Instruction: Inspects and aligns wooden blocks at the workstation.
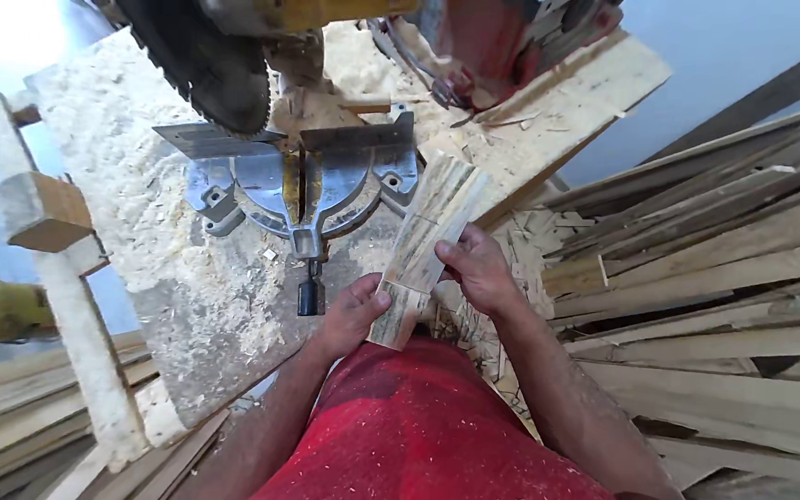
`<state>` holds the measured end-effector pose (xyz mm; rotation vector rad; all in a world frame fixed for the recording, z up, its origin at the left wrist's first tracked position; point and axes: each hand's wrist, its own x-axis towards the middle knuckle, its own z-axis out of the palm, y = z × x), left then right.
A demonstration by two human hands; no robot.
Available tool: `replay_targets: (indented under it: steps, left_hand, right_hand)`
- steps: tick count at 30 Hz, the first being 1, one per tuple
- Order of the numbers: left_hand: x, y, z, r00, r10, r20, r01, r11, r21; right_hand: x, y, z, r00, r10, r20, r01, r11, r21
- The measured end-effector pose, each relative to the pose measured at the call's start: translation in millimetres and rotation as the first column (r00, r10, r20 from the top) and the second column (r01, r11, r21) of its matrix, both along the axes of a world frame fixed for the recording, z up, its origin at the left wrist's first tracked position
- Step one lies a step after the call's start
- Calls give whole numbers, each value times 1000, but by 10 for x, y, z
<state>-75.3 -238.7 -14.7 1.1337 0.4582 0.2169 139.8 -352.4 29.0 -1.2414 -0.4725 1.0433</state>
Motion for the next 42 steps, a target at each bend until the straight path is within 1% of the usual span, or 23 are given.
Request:
replay_targets:
  steps: [4,10,15,20,24,26,30,32,35,39,42]
  left_hand:
    - [-34,-49,-20,1000,22,10,-23,999,27]
    - [-13,-141,-18,993,117,-20,-117,992,-41]
    - [14,-141,-19,989,142,-39,-144,989,-39]
    - [115,-129,134,958,248,-146,-236,967,93]
    - [134,-113,139,952,247,-180,-211,957,198]
    - [132,-103,134,952,243,-185,-203,956,211]
    - [131,-81,147,954,241,-180,-211,962,175]
    - [133,-77,150,951,242,-192,-211,963,170]
    - [150,-51,167,946,223,-235,-185,967,174]
    - [168,-28,162,949,202,-243,-189,979,76]
    - [123,-27,138,969,115,-217,-122,992,-16]
  right_hand:
    - [-13,38,-8,997,49,52,-47,998,-38]
    - [-3,29,-44,995,82,54,-77,994,-79]
    - [46,21,-65,993,106,55,-101,992,-82]
    - [32,29,-36,988,149,35,-145,983,-111]
    - [57,18,-55,984,172,47,-164,977,-139]
    - [69,3,-39,975,219,46,-209,963,-169]
    - [42,-36,-32,941,333,53,-314,922,-225]
    - [48,-48,-53,935,350,47,-331,915,-232]
    - [44,-36,-80,936,342,80,-310,911,-274]
    - [70,-18,-76,929,362,76,-327,899,-292]
    - [78,-16,-111,931,362,46,-336,900,-279]
